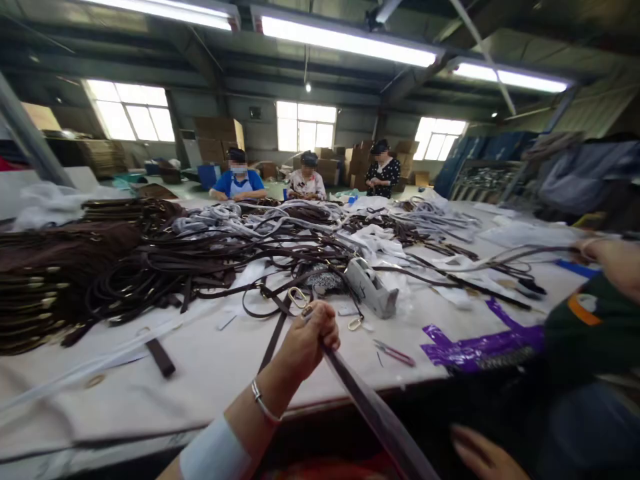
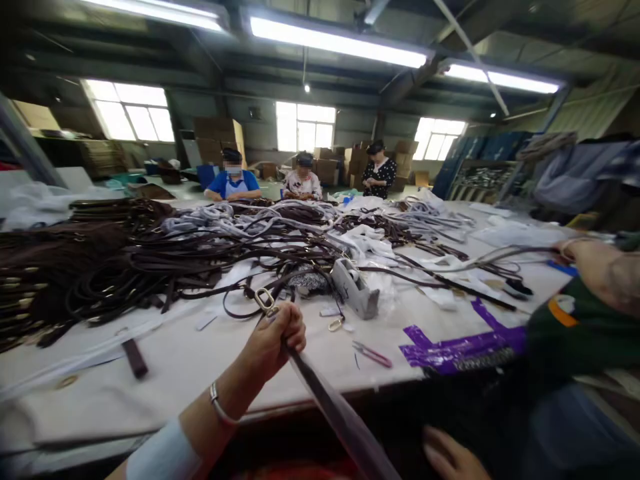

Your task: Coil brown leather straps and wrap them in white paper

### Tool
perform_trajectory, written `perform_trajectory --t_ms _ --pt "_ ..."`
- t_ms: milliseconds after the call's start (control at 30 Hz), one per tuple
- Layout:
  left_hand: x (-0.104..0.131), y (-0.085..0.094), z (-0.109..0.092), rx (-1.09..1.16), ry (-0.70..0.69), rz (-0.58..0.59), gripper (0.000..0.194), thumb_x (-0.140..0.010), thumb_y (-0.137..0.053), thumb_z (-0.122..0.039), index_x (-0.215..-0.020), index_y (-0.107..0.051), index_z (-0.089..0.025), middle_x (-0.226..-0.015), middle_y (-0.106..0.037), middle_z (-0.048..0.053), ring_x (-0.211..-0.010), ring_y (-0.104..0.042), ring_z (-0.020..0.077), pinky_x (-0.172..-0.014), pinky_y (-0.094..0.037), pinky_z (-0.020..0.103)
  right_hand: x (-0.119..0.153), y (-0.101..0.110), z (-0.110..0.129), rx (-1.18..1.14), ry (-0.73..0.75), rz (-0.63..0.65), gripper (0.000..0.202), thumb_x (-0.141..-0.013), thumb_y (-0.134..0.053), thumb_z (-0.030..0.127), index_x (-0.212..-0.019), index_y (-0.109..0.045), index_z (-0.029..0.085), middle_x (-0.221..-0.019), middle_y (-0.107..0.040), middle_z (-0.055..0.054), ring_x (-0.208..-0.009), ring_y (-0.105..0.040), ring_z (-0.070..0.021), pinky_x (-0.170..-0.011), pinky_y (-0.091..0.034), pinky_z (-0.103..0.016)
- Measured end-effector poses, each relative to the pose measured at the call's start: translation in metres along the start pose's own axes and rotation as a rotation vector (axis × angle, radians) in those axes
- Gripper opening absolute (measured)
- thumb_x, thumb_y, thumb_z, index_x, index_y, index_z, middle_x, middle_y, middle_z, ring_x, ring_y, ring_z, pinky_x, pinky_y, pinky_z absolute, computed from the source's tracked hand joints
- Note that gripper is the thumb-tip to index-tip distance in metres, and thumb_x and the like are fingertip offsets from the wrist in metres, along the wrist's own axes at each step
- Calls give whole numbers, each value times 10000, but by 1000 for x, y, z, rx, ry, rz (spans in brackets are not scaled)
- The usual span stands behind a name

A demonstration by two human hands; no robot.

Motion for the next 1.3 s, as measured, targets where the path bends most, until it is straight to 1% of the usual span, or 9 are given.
perform_trajectory --t_ms 100,167,233,367,500,567,800,1133,1300 --pt "21 -26 21 -375 26 162 360 -953 -553 -501 -915 -665 -161 -755 -580 21 -741 -605 152 -718 -495 283 -16 -39 66 -321 163 361 600 -835 -573 674 -1192 -701 209 -1162 -723 -141 -1107 -661 -323 -1014 -494 -475" --pt "32 -32 24 -682 16 226 390 -957 -534 -504 -979 -707 -155 -922 -643 80 -842 -620 182 -764 -494 295 -16 -71 116 -507 256 668 573 -862 -563 652 -1127 -686 159 -1013 -746 -124 -893 -703 -248 -875 -544 -405" --pt "40 -25 19 -853 16 223 356 -921 -599 -480 -1016 -718 -159 -971 -656 87 -855 -620 192 -761 -499 297 -19 -95 144 -559 185 773 512 -884 -529 642 -885 -668 149 -663 -667 -26 -520 -577 -139 -568 -493 -282" --pt "54 23 0 -968 34 -74 219 -864 -681 -373 -930 -705 -166 -816 -665 32 -706 -590 153 -671 -494 273 -32 -98 153 -382 284 390 401 -953 -508 445 -653 -532 179 -547 -503 44 -515 -443 -93 -526 -343 -220" --pt "77 40 -19 -1171 -326 -349 132 -848 -699 -246 -977 -700 -217 -898 -641 34 -757 -589 152 -693 -496 261 -33 -92 145 -174 348 213 353 -985 -449 350 -685 -548 192 -573 -543 33 -534 -482 -114 -541 -353 -232" --pt "80 29 -12 -1196 -423 -266 164 -833 -712 -199 -993 -712 -236 -909 -618 39 -756 -581 150 -692 -497 256 -29 -91 147 -78 409 164 331 -998 -420 313 -748 -600 192 -648 -626 6 -591 -554 -134 -580 -395 -237" --pt "68 6 13 -1173 -361 -72 141 -823 -724 -169 -945 -743 -237 -816 -595 37 -697 -555 156 -656 -472 261 -14 -96 139 281 489 97 268 -968 -414 144 -1006 -676 189 -875 -754 -58 -813 -702 -175 -747 -485 -246" --pt "72 28 31 -1154 -10 -212 80 -830 -700 -204 -767 -652 -194 -744 -634 19 -688 -573 163 -662 -433 254 -14 -100 126 457 498 -44 305 -913 -470 86 -1132 -676 141 -945 -770 -114 -806 -725 -213 -734 -520 -280" --pt "76 24 18 -1285 -157 -92 113 -871 -635 -156 -773 -622 -210 -783 -598 29 -734 -570 181 -717 -458 286 -12 -102 123 479 605 -87 351 -892 -480 67 -1184 -666 128 -891 -764 -99 -733 -708 -202 -660 -498 -273"
Point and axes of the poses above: each hand's wrist, its own x-axis away from the middle knuckle, its own y-axis out of the back of the hand, z = x × y, the point moved 6 cm from there along -x, towards the middle knuckle
